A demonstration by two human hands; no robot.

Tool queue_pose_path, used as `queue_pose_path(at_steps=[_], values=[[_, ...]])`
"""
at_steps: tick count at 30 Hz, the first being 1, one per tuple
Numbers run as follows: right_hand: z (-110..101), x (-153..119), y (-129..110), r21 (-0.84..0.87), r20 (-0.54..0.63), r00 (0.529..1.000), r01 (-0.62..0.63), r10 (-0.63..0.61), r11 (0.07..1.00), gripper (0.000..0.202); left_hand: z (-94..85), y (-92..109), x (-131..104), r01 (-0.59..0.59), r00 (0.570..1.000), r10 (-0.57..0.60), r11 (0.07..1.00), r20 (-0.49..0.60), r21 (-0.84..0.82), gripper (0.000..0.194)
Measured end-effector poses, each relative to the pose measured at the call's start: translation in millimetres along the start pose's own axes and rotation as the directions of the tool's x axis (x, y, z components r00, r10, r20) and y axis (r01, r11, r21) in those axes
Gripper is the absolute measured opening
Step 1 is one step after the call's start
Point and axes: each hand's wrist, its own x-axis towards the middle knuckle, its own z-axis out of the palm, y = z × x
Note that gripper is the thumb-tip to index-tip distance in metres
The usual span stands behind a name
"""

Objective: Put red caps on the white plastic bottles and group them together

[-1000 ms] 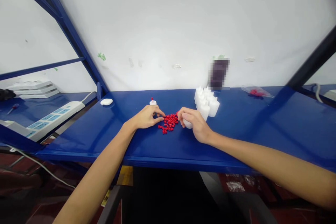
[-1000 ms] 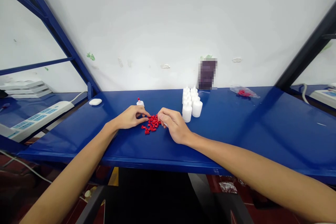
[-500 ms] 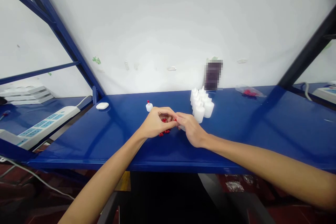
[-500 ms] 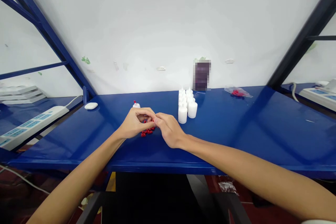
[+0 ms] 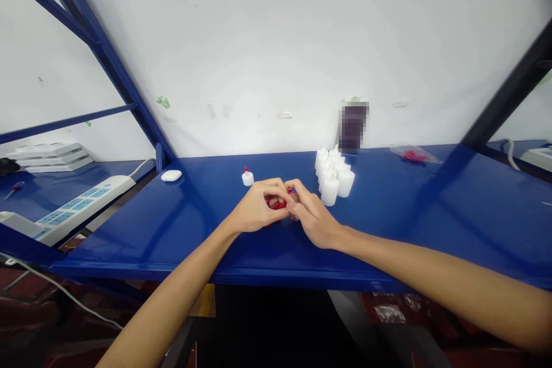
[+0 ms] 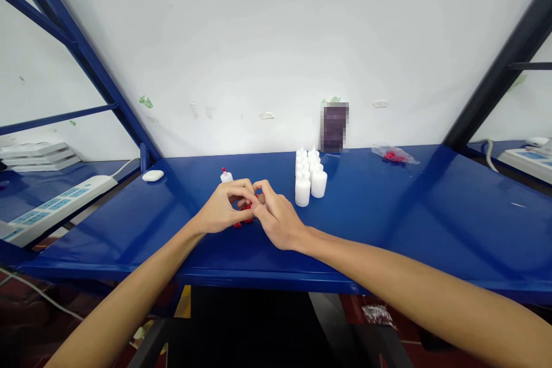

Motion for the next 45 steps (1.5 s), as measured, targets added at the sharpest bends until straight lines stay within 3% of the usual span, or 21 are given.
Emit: queue_pose_path(at_steps=[16, 19, 21, 23, 25, 28, 30, 32, 38, 41, 45], values=[[0.7, 7.0, 13.9, 0.171, -0.046, 0.995, -0.075, 0.084, 0.982, 0.034, 8.3, -8.8, -3.2, -0.09, 0.996, 0.091, 0.982, 0.003, 0.168, 0.017], [0.1, 9.6, 12.8, 0.259, -0.086, 0.986, -0.116, 0.143, 0.959, 0.039, -4.3, -18.8, -1.8, -0.049, 0.987, 0.073, 0.986, -0.146, 0.159, 0.021], [-2.1, 8.0, 7.7, 0.258, -0.115, 0.985, -0.097, 0.13, 0.961, 0.035, -21.7, -31.5, 2.4, 0.001, 0.923, 0.067, 0.984, -0.379, 0.176, 0.024], [-7.7, 5.0, 0.4, 0.178, -0.16, 0.987, 0.013, 0.016, 0.984, 0.031, -43.2, -46.7, 8.0, 0.087, 0.803, 0.055, 0.974, -0.593, 0.208, 0.024], [-18.4, 3.3, -6.7, 0.02, -0.217, 0.961, 0.178, -0.17, 0.984, 0.03, -63.0, -61.0, 12.2, 0.181, 0.756, 0.003, 0.96, -0.655, 0.213, 0.025], [-44.1, 6.8, -12.5, -0.175, -0.34, 0.864, 0.329, -0.371, 0.928, 0.028, -80.3, -74.9, 13.1, 0.237, 0.785, -0.042, 0.942, -0.619, 0.237, 0.026], [-64.5, 12.4, -12.3, -0.19, -0.445, 0.793, 0.372, -0.417, 0.909, 0.025, -83.0, -79.3, 11.0, 0.264, 0.815, -0.054, 0.921, -0.577, 0.287, 0.025], [-83.2, 18.1, -10.4, -0.161, -0.506, 0.763, 0.373, -0.401, 0.914, 0.023, -82.0, -82.4, 8.7, 0.288, 0.836, -0.061, 0.895, -0.546, 0.341, 0.024], [-107.3, 25.2, -9.3, 0.109, -0.503, 0.841, 0.288, -0.197, 0.952, 0.012, -79.6, -93.3, 6.8, 0.303, 0.882, -0.089, 0.858, -0.462, 0.414, 0.031], [-106.7, 24.3, -8.5, 0.175, -0.488, 0.847, 0.33, -0.209, 0.928, 0.011, -80.3, -92.8, 6.7, 0.277, 0.848, -0.015, 0.865, -0.53, 0.418, 0.035], [-101.2, 24.9, -1.7, 0.169, -0.475, 0.844, 0.367, -0.25, 0.915, 0.01, -76.8, -79.5, 4.1, 0.207, 0.779, 0.186, 0.825, -0.599, 0.526, 0.021]])
